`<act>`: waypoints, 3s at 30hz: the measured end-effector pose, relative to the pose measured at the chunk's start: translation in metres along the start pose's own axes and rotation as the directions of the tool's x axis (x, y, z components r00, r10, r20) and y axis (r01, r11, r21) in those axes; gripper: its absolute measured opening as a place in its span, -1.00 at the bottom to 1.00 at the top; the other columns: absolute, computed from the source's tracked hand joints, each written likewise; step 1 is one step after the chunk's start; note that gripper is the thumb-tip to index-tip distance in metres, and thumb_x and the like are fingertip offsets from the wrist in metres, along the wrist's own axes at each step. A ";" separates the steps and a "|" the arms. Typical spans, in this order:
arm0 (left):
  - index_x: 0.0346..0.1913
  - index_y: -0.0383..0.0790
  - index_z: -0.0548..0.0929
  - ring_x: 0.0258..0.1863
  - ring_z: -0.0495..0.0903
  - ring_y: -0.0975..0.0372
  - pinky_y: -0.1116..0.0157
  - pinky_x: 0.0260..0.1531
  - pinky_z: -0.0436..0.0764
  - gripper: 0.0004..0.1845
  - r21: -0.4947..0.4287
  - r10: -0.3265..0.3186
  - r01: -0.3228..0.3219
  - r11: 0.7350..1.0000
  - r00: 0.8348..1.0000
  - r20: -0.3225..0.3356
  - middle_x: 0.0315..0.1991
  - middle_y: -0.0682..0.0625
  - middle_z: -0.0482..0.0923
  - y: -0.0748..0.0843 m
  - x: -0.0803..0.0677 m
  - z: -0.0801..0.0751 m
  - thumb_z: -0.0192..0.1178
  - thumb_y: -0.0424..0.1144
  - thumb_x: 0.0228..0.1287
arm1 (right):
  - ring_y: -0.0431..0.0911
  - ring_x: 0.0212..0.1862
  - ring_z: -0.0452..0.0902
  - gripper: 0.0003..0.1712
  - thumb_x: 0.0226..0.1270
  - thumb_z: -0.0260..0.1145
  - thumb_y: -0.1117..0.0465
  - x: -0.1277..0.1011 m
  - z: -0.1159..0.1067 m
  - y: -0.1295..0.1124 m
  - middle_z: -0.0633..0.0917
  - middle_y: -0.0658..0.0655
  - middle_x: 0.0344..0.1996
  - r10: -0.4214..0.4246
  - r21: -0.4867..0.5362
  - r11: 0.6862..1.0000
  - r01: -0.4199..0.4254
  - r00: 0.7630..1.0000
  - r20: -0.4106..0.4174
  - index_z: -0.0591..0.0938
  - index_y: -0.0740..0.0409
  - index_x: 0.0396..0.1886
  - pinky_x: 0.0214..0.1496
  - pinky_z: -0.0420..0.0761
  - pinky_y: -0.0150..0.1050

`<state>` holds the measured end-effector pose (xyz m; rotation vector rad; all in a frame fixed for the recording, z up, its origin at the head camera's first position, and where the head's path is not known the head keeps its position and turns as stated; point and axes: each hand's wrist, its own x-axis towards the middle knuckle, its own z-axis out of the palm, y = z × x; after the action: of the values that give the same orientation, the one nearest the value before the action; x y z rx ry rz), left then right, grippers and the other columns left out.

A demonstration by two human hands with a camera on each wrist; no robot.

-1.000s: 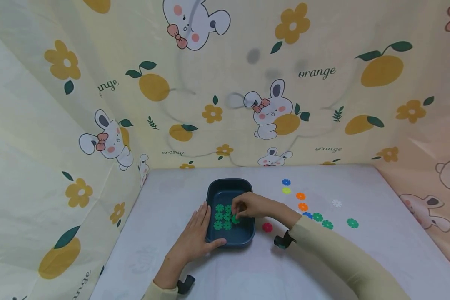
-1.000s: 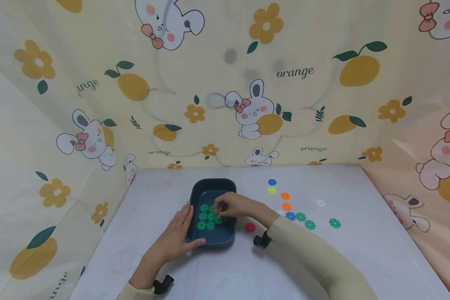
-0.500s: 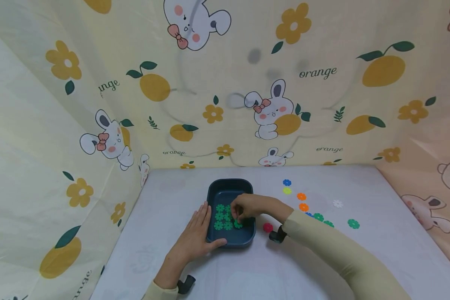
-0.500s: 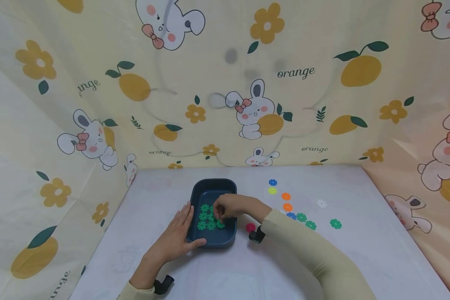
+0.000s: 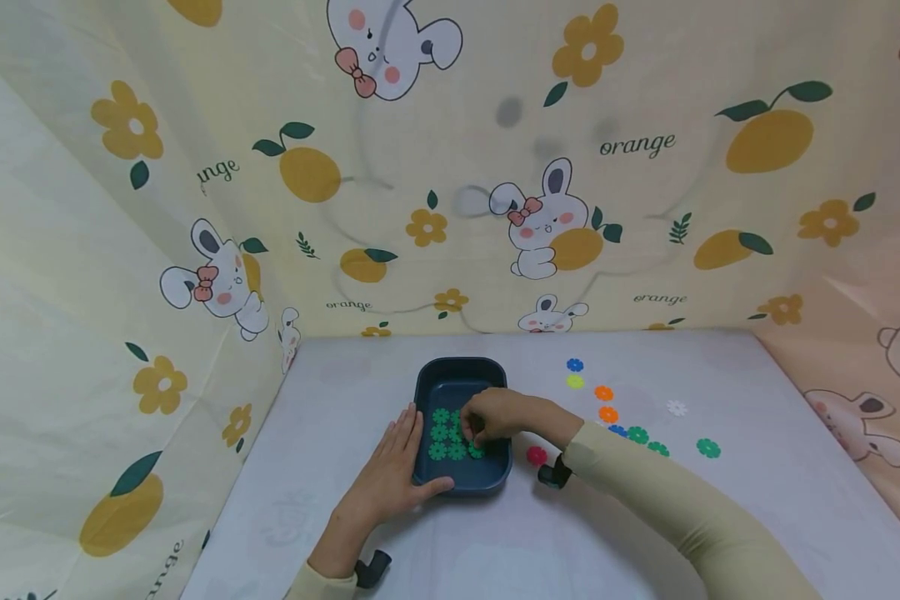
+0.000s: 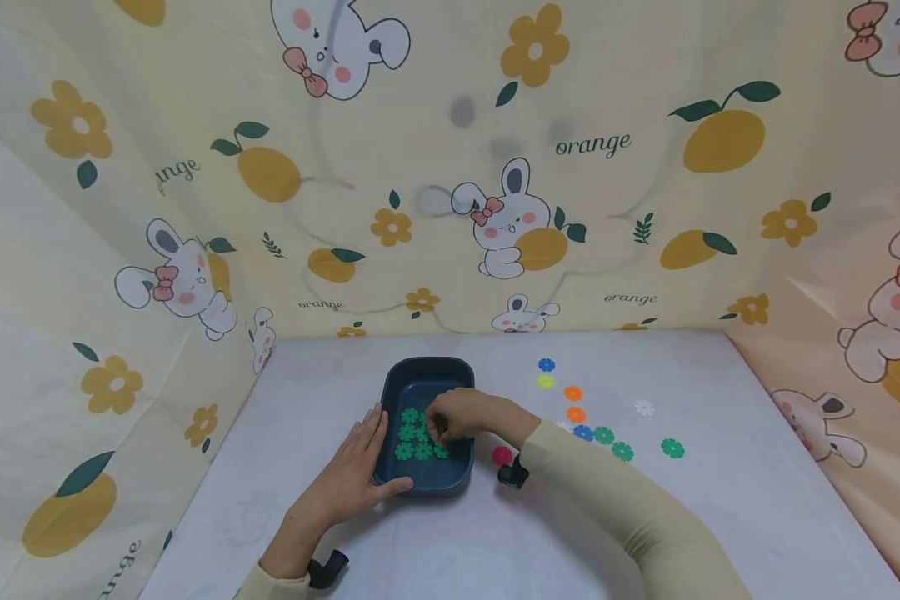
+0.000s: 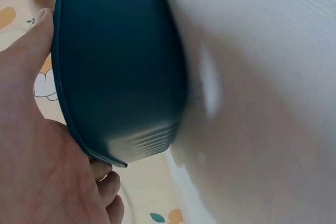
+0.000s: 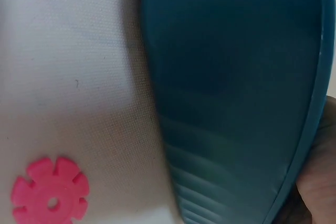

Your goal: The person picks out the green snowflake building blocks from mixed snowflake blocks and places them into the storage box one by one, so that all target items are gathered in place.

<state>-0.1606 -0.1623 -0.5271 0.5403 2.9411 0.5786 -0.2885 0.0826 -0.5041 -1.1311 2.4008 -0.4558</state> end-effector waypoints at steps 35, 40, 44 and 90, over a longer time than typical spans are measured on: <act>0.76 -0.29 -0.12 0.77 -0.24 0.05 -0.01 0.73 -0.09 0.30 0.002 -0.030 0.030 1.000 0.999 0.014 0.79 -0.12 -0.31 0.001 -0.001 0.000 0.27 0.49 0.34 | -0.13 -0.07 0.61 -0.84 0.48 0.51 0.13 -0.059 -0.019 0.018 0.70 -0.19 -0.14 -0.072 0.192 0.973 0.125 0.962 -0.262 0.75 -0.04 -0.03 0.10 0.72 -0.04; 0.76 -0.26 -0.12 0.77 -0.25 0.07 0.00 0.73 -0.10 0.31 0.015 -0.039 0.039 0.999 0.999 0.017 0.79 -0.10 -0.32 0.001 0.000 0.001 0.25 0.52 0.32 | -0.05 -0.02 0.60 -0.84 0.46 0.52 0.17 -0.082 -0.024 0.025 0.70 -0.18 -0.13 -0.025 0.213 0.973 0.094 0.952 -0.306 0.75 -0.07 -0.04 0.13 0.71 0.09; 0.76 -0.26 -0.12 0.77 -0.24 0.05 -0.01 0.73 -0.10 0.31 0.017 -0.036 0.035 0.999 0.999 0.015 0.79 -0.10 -0.32 0.001 0.001 0.001 0.25 0.52 0.32 | -0.04 -0.02 0.59 -0.81 0.44 0.53 0.18 -0.102 -0.026 0.031 0.72 -0.14 -0.11 0.058 0.258 0.966 0.027 0.947 -0.315 0.74 -0.07 -0.03 0.14 0.70 0.20; 0.75 -0.30 -0.09 0.77 -0.22 0.04 -0.02 0.73 -0.07 0.30 0.008 -0.022 0.022 1.000 1.000 0.007 0.79 -0.14 -0.28 0.001 -0.002 0.002 0.27 0.49 0.33 | 0.05 -0.14 0.49 -0.53 0.25 0.67 0.07 -0.230 0.023 0.136 0.65 0.14 -0.20 0.581 0.360 0.804 -0.473 0.753 -0.308 0.68 0.24 -0.02 -0.16 0.61 -0.17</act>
<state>-0.1586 -0.1613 -0.5282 0.5090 2.9399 0.5619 -0.2332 0.3444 -0.5296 -0.2012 2.7543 -0.8387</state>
